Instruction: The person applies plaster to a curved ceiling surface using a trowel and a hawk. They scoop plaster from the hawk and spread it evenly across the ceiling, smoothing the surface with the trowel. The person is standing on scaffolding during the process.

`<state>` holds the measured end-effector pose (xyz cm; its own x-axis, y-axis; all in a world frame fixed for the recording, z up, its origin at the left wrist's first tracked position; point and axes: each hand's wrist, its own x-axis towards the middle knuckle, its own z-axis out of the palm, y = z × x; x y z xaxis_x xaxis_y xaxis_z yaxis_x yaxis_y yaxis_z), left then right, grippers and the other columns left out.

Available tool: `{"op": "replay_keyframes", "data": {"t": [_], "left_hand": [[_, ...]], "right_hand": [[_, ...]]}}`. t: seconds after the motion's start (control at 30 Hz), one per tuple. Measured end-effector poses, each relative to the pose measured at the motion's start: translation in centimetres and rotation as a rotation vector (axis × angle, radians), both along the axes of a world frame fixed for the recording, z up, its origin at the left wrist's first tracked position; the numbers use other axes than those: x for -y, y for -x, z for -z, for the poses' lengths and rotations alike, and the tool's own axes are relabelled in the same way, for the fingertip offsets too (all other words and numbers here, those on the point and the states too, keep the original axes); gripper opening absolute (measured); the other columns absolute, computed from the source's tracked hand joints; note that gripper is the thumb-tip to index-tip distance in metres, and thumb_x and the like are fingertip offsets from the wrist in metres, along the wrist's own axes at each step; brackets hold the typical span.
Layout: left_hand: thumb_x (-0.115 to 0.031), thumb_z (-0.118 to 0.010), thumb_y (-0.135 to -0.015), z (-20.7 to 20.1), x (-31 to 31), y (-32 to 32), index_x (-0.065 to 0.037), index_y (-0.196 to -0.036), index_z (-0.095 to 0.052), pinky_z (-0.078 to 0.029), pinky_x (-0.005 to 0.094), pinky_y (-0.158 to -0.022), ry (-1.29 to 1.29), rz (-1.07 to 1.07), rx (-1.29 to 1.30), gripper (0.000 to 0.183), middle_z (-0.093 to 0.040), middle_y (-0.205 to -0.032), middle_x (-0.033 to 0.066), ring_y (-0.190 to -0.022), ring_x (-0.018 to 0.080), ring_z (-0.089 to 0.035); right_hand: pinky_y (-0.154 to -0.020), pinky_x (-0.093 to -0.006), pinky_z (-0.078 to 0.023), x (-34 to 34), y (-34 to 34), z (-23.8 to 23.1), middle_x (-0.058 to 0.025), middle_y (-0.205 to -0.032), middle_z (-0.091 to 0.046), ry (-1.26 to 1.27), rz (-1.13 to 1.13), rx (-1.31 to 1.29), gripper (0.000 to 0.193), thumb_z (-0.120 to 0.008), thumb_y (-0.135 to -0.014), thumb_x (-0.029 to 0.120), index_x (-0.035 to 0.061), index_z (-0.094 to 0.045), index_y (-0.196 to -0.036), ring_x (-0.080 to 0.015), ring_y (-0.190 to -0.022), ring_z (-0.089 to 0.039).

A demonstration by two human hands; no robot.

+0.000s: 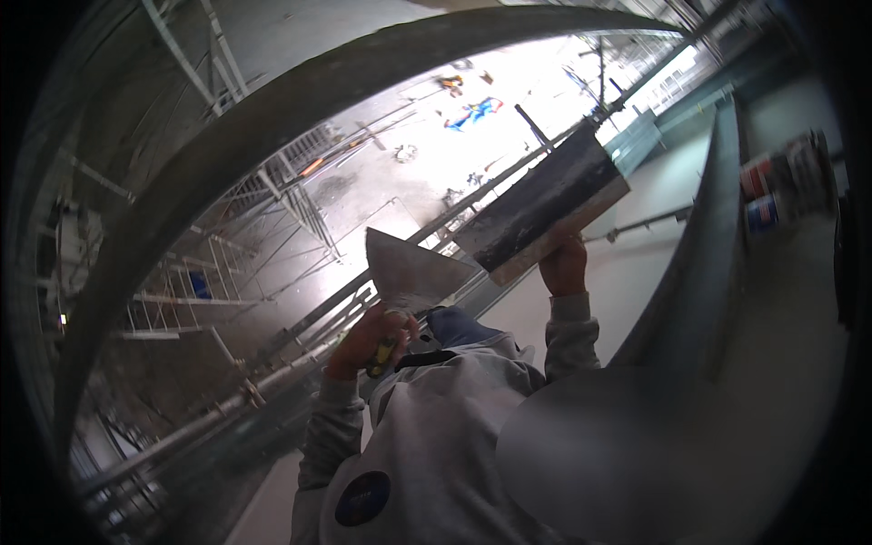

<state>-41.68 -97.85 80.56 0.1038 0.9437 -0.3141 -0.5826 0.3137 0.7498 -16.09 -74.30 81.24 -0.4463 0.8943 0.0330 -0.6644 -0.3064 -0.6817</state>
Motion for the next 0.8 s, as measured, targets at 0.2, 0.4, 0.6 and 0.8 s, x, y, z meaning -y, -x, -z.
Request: {"op": "replay_keyframes", "data": {"t": [0.2, 0.4, 0.6, 0.8], "left_hand": [[-0.027, -0.042, -0.094, -3.1, -5.3, -3.0, 0.001, -0.112, -0.044, -0.042, 0.0209, -0.043, -0.141, 0.264, -0.095, 0.033, -0.059, -0.084, 0.0107, -0.049, 0.0106, -0.052], [-0.038, -0.046, -0.092, -5.6, -10.2, -5.6, 0.002, -0.112, -0.045, -0.041, 0.0210, -0.038, -0.309, 0.440, -0.088, 0.045, -0.058, -0.081, 0.0122, -0.045, 0.0114, -0.052], [-0.018, -0.046, -0.089, -8.2, -14.3, -5.9, -0.001, -0.107, -0.048, -0.040, 0.0223, -0.040, -0.282, 0.375, 0.025, 0.024, -0.057, -0.080, 0.0110, -0.046, 0.0118, -0.052], [-0.022, -0.054, -0.089, -9.1, -20.9, -6.2, -0.003, -0.088, -0.054, -0.039, 0.0227, -0.042, -0.425, 0.239, -0.443, 0.020, -0.056, -0.075, 0.0055, -0.045, 0.0097, -0.049]], "right_hand": [[-0.096, -0.0396, -0.040, 5.6, -3.9, -5.9, -0.0079, -0.112, -0.056, -0.170, 0.200, -0.048, 0.032, -0.047, -0.086, 0.010, 0.0051, -0.050, -0.118, -0.0249, -0.109, -0.051], [-0.076, -0.0297, -0.049, 8.3, -6.0, -5.9, -0.0064, -0.085, -0.065, -0.247, 0.377, 0.617, 0.025, -0.068, -0.072, 0.003, -0.0005, -0.063, -0.096, -0.0163, -0.080, -0.061], [-0.068, -0.0265, -0.047, 3.7, -9.3, -3.3, -0.0039, -0.083, -0.064, -0.372, 0.249, 0.900, 0.023, -0.063, -0.073, -0.002, -0.0042, -0.062, -0.096, -0.0119, -0.075, -0.059], [-0.069, -0.0302, -0.050, -3.4, -11.7, -2.4, -0.0066, -0.081, -0.059, 0.182, 0.505, -0.085, 0.022, -0.061, -0.075, 0.005, 0.0011, -0.055, -0.096, -0.0180, -0.071, -0.060]]}}
